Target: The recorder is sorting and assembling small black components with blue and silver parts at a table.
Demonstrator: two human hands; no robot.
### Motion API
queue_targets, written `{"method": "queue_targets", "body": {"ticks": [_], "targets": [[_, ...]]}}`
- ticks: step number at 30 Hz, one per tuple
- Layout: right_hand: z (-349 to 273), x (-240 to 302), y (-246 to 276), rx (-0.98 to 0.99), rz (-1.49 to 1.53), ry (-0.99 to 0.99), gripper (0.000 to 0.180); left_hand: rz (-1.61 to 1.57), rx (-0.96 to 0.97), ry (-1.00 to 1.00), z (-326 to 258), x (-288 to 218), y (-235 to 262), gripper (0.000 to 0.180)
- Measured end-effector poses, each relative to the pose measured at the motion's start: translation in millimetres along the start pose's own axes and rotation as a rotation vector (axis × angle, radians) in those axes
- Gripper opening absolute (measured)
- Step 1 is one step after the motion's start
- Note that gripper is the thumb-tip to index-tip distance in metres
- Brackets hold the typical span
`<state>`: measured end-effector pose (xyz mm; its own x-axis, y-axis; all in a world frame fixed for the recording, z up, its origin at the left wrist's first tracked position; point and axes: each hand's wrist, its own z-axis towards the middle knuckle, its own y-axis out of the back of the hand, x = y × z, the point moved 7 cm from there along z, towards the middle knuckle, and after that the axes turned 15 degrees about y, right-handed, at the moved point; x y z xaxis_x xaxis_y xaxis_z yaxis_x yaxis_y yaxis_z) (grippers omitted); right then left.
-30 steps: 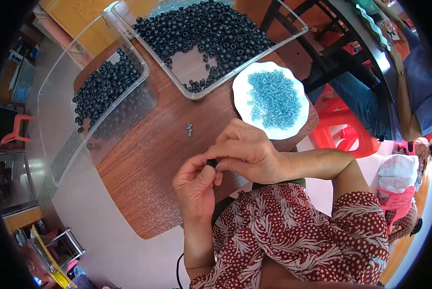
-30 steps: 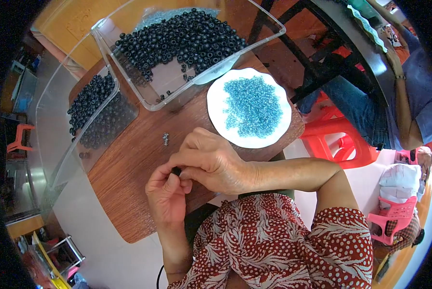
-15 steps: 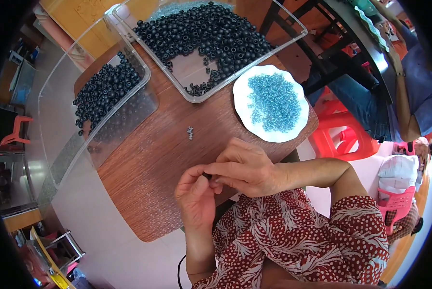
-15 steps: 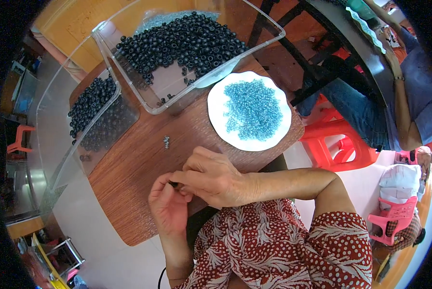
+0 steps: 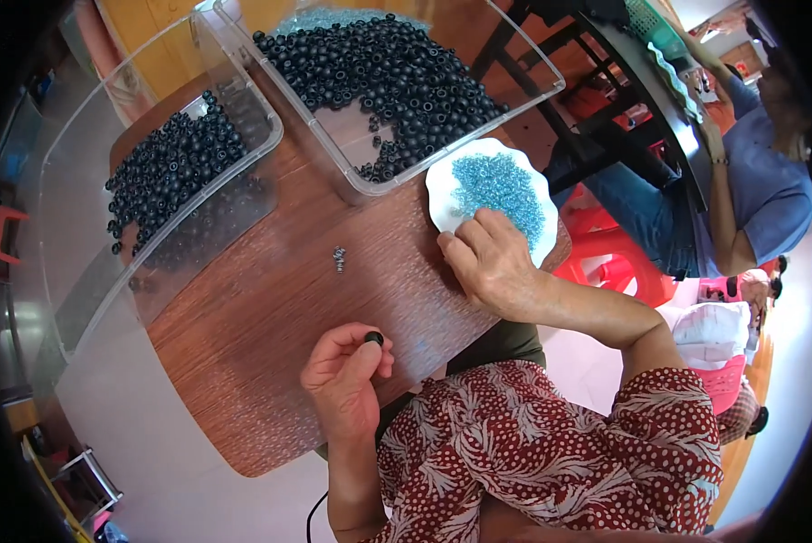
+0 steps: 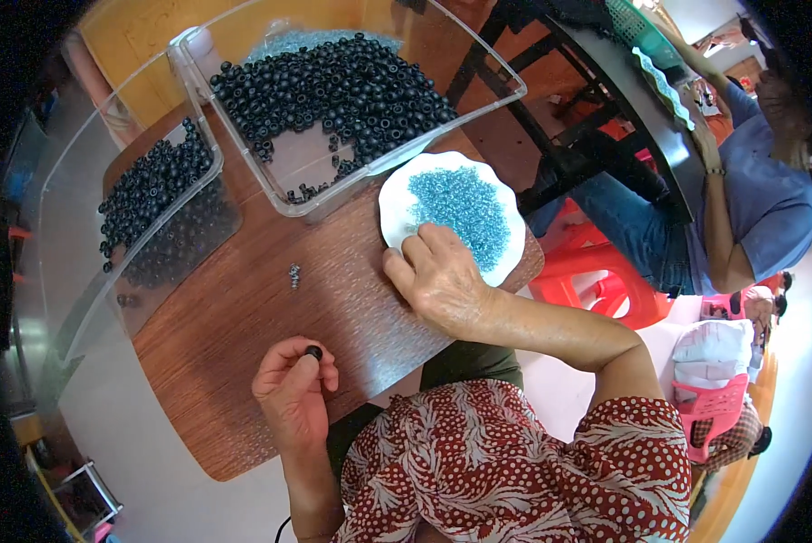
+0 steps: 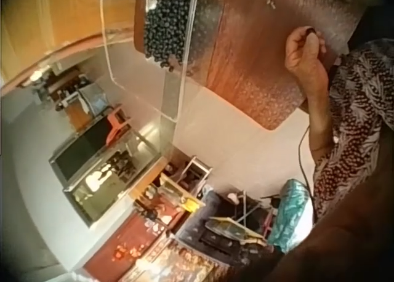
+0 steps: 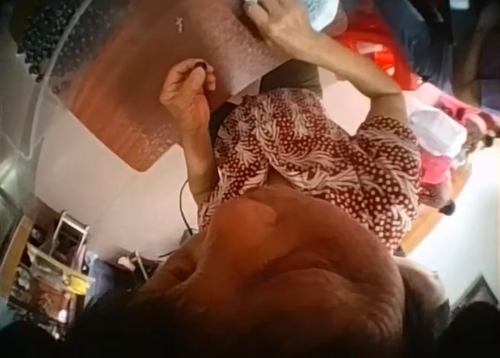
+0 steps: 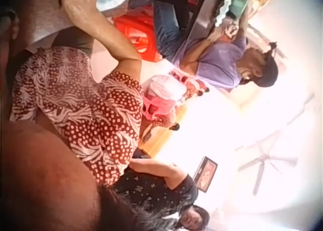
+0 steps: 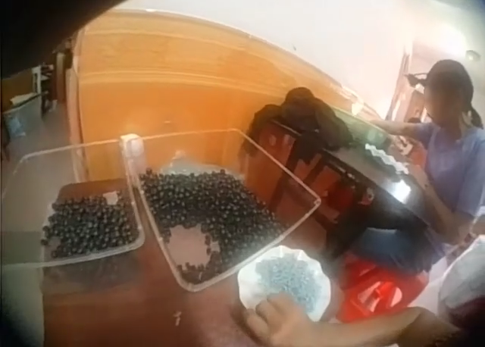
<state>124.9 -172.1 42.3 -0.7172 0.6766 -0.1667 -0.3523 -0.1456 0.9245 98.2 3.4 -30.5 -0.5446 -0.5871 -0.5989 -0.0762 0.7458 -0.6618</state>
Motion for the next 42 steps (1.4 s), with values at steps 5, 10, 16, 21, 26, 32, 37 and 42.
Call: {"method": "queue_targets", "body": {"ticks": [5, 10, 16, 21, 26, 32, 37, 42], "targets": [[-6.0, 2.0, 1.0, -0.015, 0.014, 0.0, 0.021, 0.022, -0.003, -0.003, 1.6, -0.3, 6.1, 0.012], [-11.8, 2.8, 1.2, -0.02, -0.008, 0.02, 0.022, 0.011, 0.015, 0.002, 4.3, 0.6, 5.5, 0.012], [-19.2, 0.3, 2.3, -0.027, -0.037, 0.053, 0.024, -0.034, 0.009, -0.006, 4.1, -0.1, 4.9, 0.015], [-24.0, 1.0, 1.7, -0.007, -0.057, 0.071, 0.024, -0.025, 0.018, 0.011, 5.2, 1.2, 6.9, 0.014], [-31.9, 1.9, 1.9, -0.006, -0.082, 0.107, 0.024, -0.026, 0.012, 0.021, 4.3, 3.5, 8.1, 0.014], [-40.2, -1.1, 3.9, -0.014, -0.062, 0.091, 0.026, -0.037, 0.044, 0.016, 5.7, 3.6, 8.2, 0.015], [-45.1, -1.3, 1.1, -0.016, -0.09, 0.109, 0.027, -0.009, 0.059, 0.002, 8.1, 4.6, 11.3, 0.015], [-43.2, -0.6, 0.1, -0.003, -0.093, 0.127, 0.028, 0.027, 0.046, 0.004, 8.1, 2.3, 12.0, 0.016]]}}
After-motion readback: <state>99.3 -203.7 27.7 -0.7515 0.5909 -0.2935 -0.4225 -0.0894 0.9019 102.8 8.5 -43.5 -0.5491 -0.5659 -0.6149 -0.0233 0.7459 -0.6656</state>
